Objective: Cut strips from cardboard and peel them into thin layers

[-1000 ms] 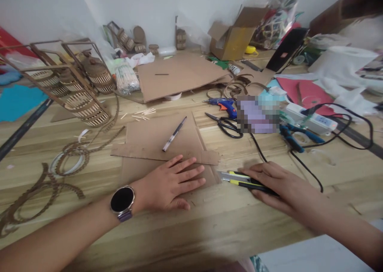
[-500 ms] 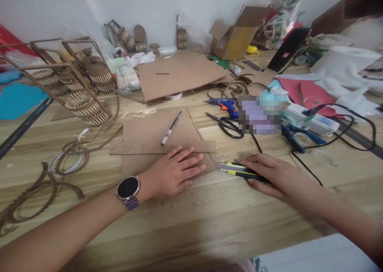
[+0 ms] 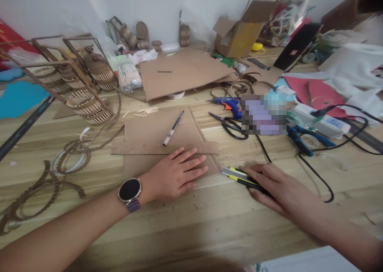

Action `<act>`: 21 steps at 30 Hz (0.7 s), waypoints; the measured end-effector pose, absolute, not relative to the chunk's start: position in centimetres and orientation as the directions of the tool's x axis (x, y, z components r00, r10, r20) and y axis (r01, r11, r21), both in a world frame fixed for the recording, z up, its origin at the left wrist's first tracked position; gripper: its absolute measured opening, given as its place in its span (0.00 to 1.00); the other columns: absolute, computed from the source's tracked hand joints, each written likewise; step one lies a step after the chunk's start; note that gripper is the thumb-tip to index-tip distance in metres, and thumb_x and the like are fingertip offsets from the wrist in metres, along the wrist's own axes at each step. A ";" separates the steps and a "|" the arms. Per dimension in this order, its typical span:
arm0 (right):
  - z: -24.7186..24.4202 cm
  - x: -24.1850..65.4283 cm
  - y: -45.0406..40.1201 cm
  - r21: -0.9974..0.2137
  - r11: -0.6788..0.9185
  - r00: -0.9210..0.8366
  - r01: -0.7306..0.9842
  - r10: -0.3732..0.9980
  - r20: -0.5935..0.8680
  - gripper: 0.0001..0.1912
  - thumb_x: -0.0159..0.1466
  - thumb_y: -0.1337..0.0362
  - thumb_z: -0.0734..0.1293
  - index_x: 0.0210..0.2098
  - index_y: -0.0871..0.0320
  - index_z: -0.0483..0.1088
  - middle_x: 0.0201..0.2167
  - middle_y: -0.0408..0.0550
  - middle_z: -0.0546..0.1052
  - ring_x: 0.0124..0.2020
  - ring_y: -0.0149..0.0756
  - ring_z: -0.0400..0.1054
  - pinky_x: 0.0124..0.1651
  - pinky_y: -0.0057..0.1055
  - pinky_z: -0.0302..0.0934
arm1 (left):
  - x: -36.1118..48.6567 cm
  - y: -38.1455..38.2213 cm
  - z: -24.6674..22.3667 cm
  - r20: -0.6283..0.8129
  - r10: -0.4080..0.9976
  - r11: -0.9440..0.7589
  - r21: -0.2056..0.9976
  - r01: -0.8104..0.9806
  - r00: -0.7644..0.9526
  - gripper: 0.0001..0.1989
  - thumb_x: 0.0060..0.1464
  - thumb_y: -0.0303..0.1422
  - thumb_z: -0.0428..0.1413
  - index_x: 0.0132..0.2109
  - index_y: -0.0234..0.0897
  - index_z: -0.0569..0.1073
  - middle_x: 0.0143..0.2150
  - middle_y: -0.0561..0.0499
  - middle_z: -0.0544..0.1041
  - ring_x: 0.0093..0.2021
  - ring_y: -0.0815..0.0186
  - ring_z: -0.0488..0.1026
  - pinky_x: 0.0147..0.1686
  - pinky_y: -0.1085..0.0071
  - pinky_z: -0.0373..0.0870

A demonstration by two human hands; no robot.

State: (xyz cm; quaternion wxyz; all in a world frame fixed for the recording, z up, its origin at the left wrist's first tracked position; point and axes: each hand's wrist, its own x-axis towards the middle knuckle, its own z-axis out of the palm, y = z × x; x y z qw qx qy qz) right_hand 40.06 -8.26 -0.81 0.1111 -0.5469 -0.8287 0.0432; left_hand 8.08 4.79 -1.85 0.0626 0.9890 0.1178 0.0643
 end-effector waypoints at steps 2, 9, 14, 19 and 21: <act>-0.9 39.8 -8.7 -0.187 0.388 -0.368 0.902 0.920 0.137 0.21 0.70 0.55 0.59 0.58 0.56 0.69 0.50 0.55 0.76 0.49 0.44 0.74 0.51 0.40 0.72 | 8.1 4.7 -1.9 0.116 0.250 -0.962 0.143 0.233 0.961 0.24 0.71 0.41 0.40 0.69 0.42 0.59 0.73 0.50 0.57 0.74 0.56 0.46 0.70 0.54 0.39; -1.1 37.7 -9.7 -0.126 0.372 -0.338 0.920 0.913 0.227 0.21 0.71 0.55 0.58 0.56 0.59 0.71 0.43 0.54 0.77 0.44 0.44 0.75 0.47 0.39 0.72 | 8.1 4.9 -1.6 0.102 0.250 -0.959 0.165 0.231 0.963 0.26 0.72 0.44 0.37 0.69 0.41 0.60 0.73 0.50 0.57 0.74 0.55 0.46 0.70 0.55 0.38; -1.4 36.7 -10.6 -0.120 0.367 -0.324 0.922 0.904 0.280 0.20 0.71 0.56 0.58 0.56 0.59 0.69 0.42 0.54 0.77 0.43 0.42 0.75 0.44 0.37 0.73 | 8.2 4.8 -1.6 0.086 0.261 -0.953 0.181 0.243 0.961 0.25 0.72 0.44 0.37 0.69 0.41 0.60 0.73 0.51 0.57 0.74 0.55 0.46 0.71 0.55 0.38; -1.0 36.9 -10.0 -0.197 0.304 -0.267 0.932 0.944 0.196 0.21 0.70 0.55 0.58 0.56 0.58 0.70 0.45 0.55 0.77 0.44 0.41 0.75 0.44 0.36 0.73 | 9.1 4.8 -1.1 0.068 0.304 -0.929 0.240 0.280 0.950 0.26 0.72 0.43 0.37 0.69 0.36 0.60 0.72 0.48 0.57 0.74 0.52 0.44 0.71 0.50 0.40; -0.8 37.3 -9.2 -0.208 0.291 -0.258 0.934 0.951 0.171 0.21 0.70 0.54 0.58 0.56 0.59 0.70 0.46 0.56 0.76 0.46 0.42 0.75 0.47 0.38 0.72 | 9.1 5.3 -0.6 0.081 0.290 -0.924 0.284 0.257 0.954 0.27 0.72 0.41 0.36 0.70 0.30 0.58 0.72 0.45 0.57 0.74 0.53 0.44 0.71 0.53 0.44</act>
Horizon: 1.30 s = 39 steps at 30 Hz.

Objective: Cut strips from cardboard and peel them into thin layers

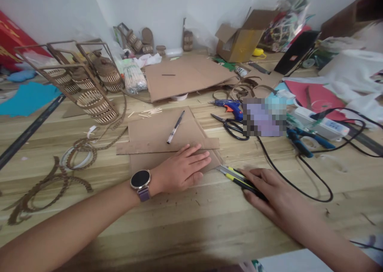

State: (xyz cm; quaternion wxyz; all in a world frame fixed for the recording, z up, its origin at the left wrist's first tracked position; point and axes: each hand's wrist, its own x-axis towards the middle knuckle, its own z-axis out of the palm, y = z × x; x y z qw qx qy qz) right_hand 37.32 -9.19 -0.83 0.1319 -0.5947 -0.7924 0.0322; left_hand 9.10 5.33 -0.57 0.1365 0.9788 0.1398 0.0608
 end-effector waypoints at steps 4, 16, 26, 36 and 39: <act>-0.8 38.3 -8.0 -0.218 0.274 -0.247 0.937 0.958 0.144 0.23 0.71 0.54 0.57 0.56 0.60 0.70 0.49 0.57 0.76 0.49 0.43 0.74 0.49 0.39 0.72 | 7.3 6.8 -0.1 0.105 0.223 -0.950 0.247 0.192 0.969 0.26 0.73 0.37 0.35 0.69 0.28 0.58 0.73 0.45 0.57 0.75 0.58 0.42 0.72 0.59 0.44; -1.3 38.5 -8.1 -0.193 0.301 -0.264 0.934 0.945 0.196 0.22 0.70 0.54 0.59 0.56 0.58 0.70 0.47 0.54 0.76 0.47 0.41 0.74 0.48 0.36 0.72 | 5.6 6.9 -1.1 0.038 0.284 -0.955 0.101 0.279 0.958 0.25 0.72 0.40 0.38 0.71 0.39 0.57 0.73 0.51 0.54 0.75 0.58 0.43 0.71 0.56 0.42; -1.1 37.6 -8.3 -0.163 0.326 -0.287 0.931 0.932 0.223 0.21 0.70 0.54 0.59 0.56 0.58 0.70 0.46 0.54 0.76 0.46 0.42 0.74 0.49 0.37 0.71 | 5.5 7.0 -1.2 0.038 0.285 -0.954 0.110 0.280 0.958 0.25 0.72 0.41 0.37 0.70 0.39 0.58 0.74 0.51 0.54 0.75 0.57 0.44 0.71 0.57 0.41; -1.0 36.3 -8.4 -0.137 0.369 -0.327 0.919 0.910 0.254 0.19 0.70 0.56 0.59 0.55 0.58 0.70 0.43 0.53 0.76 0.42 0.40 0.75 0.44 0.35 0.73 | 5.6 7.0 -1.1 0.030 0.287 -0.953 0.111 0.282 0.957 0.25 0.72 0.40 0.36 0.70 0.38 0.58 0.74 0.51 0.54 0.74 0.55 0.45 0.71 0.56 0.43; -1.0 35.8 -8.4 -0.157 0.366 -0.324 0.917 0.915 0.239 0.19 0.70 0.57 0.59 0.55 0.58 0.70 0.44 0.54 0.76 0.44 0.41 0.75 0.46 0.37 0.73 | 5.6 7.0 -1.1 0.031 0.292 -0.951 0.113 0.287 0.956 0.25 0.72 0.40 0.36 0.70 0.38 0.58 0.74 0.51 0.54 0.74 0.55 0.45 0.71 0.55 0.43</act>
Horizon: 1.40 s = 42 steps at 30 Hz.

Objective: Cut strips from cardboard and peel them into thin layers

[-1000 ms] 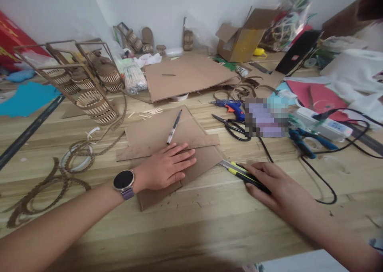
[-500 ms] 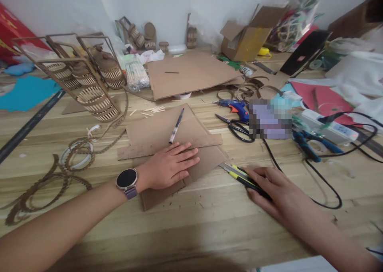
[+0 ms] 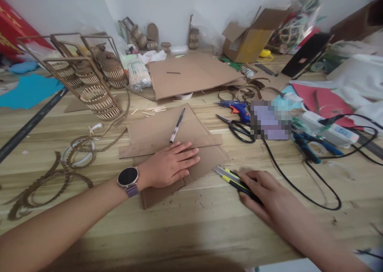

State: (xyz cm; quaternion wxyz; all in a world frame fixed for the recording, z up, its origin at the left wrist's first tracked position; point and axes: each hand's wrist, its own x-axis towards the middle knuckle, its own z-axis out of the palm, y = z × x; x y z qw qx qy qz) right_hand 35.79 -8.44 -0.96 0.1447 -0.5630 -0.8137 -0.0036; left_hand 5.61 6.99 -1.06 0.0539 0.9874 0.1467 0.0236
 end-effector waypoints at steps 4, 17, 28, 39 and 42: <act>-1.0 35.2 -8.6 -0.176 0.359 -0.313 0.916 0.918 0.242 0.19 0.70 0.57 0.59 0.56 0.56 0.70 0.43 0.53 0.76 0.44 0.42 0.74 0.45 0.37 0.73 | 5.6 6.9 -1.2 0.034 0.289 -0.952 0.118 0.283 0.957 0.25 0.72 0.41 0.37 0.70 0.39 0.58 0.73 0.51 0.55 0.74 0.56 0.45 0.71 0.56 0.43; -1.0 36.7 -6.3 -0.203 0.319 -0.284 0.926 0.941 0.186 0.21 0.69 0.55 0.59 0.56 0.57 0.71 0.46 0.55 0.76 0.47 0.44 0.73 0.48 0.40 0.71 | 7.0 7.4 -1.4 0.074 0.366 -0.923 0.156 0.352 0.928 0.27 0.72 0.43 0.36 0.69 0.37 0.60 0.72 0.48 0.57 0.74 0.55 0.46 0.70 0.52 0.47; -2.1 36.8 -6.5 -0.172 0.350 -0.302 0.921 0.919 0.254 0.21 0.70 0.54 0.59 0.58 0.55 0.69 0.44 0.53 0.75 0.45 0.42 0.73 0.47 0.38 0.70 | 7.6 7.4 -1.5 0.076 0.408 -0.906 0.158 0.393 0.910 0.26 0.72 0.42 0.36 0.69 0.39 0.61 0.73 0.49 0.57 0.74 0.56 0.47 0.70 0.55 0.46; -1.3 35.5 -7.0 -0.226 0.352 -0.301 0.908 0.925 0.231 0.19 0.70 0.56 0.59 0.56 0.55 0.70 0.43 0.53 0.77 0.43 0.42 0.75 0.45 0.38 0.72 | 7.6 7.4 -1.5 0.081 0.412 -0.903 0.165 0.396 0.907 0.26 0.72 0.42 0.36 0.69 0.38 0.61 0.72 0.49 0.57 0.74 0.56 0.47 0.70 0.53 0.47; -1.1 35.0 -7.1 -0.233 0.359 -0.307 0.904 0.923 0.232 0.19 0.70 0.57 0.59 0.55 0.56 0.70 0.43 0.53 0.77 0.43 0.42 0.75 0.46 0.39 0.72 | 7.6 7.3 -1.5 0.078 0.414 -0.903 0.163 0.398 0.907 0.26 0.72 0.42 0.36 0.69 0.37 0.61 0.72 0.49 0.57 0.74 0.55 0.47 0.70 0.53 0.47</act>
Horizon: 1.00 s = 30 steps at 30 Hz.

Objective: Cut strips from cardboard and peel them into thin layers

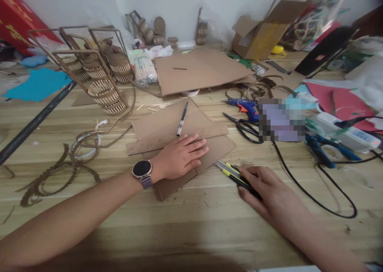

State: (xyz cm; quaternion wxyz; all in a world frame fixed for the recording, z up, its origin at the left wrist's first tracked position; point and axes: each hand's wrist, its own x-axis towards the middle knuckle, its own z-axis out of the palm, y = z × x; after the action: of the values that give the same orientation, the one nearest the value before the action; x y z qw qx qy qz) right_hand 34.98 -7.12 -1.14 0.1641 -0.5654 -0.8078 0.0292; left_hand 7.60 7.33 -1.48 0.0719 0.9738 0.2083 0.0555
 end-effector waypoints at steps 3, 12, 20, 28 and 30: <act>-1.0 34.6 -7.3 -0.251 0.338 -0.287 0.907 0.933 0.217 0.19 0.69 0.57 0.60 0.55 0.54 0.71 0.44 0.53 0.76 0.44 0.43 0.75 0.46 0.40 0.73 | 7.6 7.3 -1.5 0.084 0.406 -0.907 0.163 0.390 0.910 0.26 0.72 0.42 0.36 0.69 0.37 0.61 0.73 0.49 0.57 0.74 0.55 0.48 0.70 0.54 0.47; -0.8 33.9 -7.4 -0.214 0.374 -0.329 0.902 0.918 0.220 0.18 0.70 0.58 0.59 0.56 0.55 0.70 0.43 0.53 0.76 0.44 0.42 0.75 0.47 0.38 0.73 | 7.6 7.1 -1.5 0.079 0.408 -0.905 0.166 0.392 0.910 0.26 0.72 0.42 0.36 0.69 0.37 0.61 0.72 0.49 0.58 0.73 0.55 0.48 0.70 0.54 0.47; -0.8 34.0 -7.6 -0.206 0.391 -0.345 0.897 0.911 0.223 0.18 0.69 0.58 0.60 0.55 0.56 0.70 0.43 0.52 0.76 0.45 0.41 0.75 0.47 0.36 0.73 | 7.6 7.0 -1.5 0.093 0.404 -0.906 0.176 0.385 0.910 0.25 0.72 0.42 0.37 0.69 0.39 0.61 0.72 0.49 0.58 0.74 0.57 0.48 0.70 0.54 0.48; -0.8 34.4 -7.8 -0.228 0.411 -0.364 0.883 0.905 0.220 0.18 0.70 0.58 0.60 0.54 0.57 0.70 0.44 0.54 0.77 0.45 0.41 0.75 0.47 0.36 0.73 | 7.5 7.1 -1.8 0.100 0.414 -0.901 0.184 0.392 0.905 0.27 0.72 0.42 0.35 0.70 0.34 0.58 0.72 0.48 0.58 0.74 0.57 0.48 0.71 0.56 0.45; -0.8 34.4 -8.0 -0.230 0.416 -0.367 0.880 0.902 0.227 0.18 0.69 0.58 0.60 0.55 0.57 0.70 0.43 0.53 0.76 0.45 0.41 0.75 0.46 0.36 0.73 | 7.5 7.1 -1.9 0.104 0.418 -0.899 0.187 0.395 0.903 0.27 0.72 0.42 0.35 0.70 0.34 0.58 0.72 0.48 0.58 0.74 0.58 0.48 0.71 0.57 0.46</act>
State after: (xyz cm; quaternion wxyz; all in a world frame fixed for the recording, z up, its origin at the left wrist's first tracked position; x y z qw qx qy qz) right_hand 34.36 -7.95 -0.77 0.1600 -0.5393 -0.8261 0.0349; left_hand 7.51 7.09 -1.86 0.0810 0.9720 0.2090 0.0710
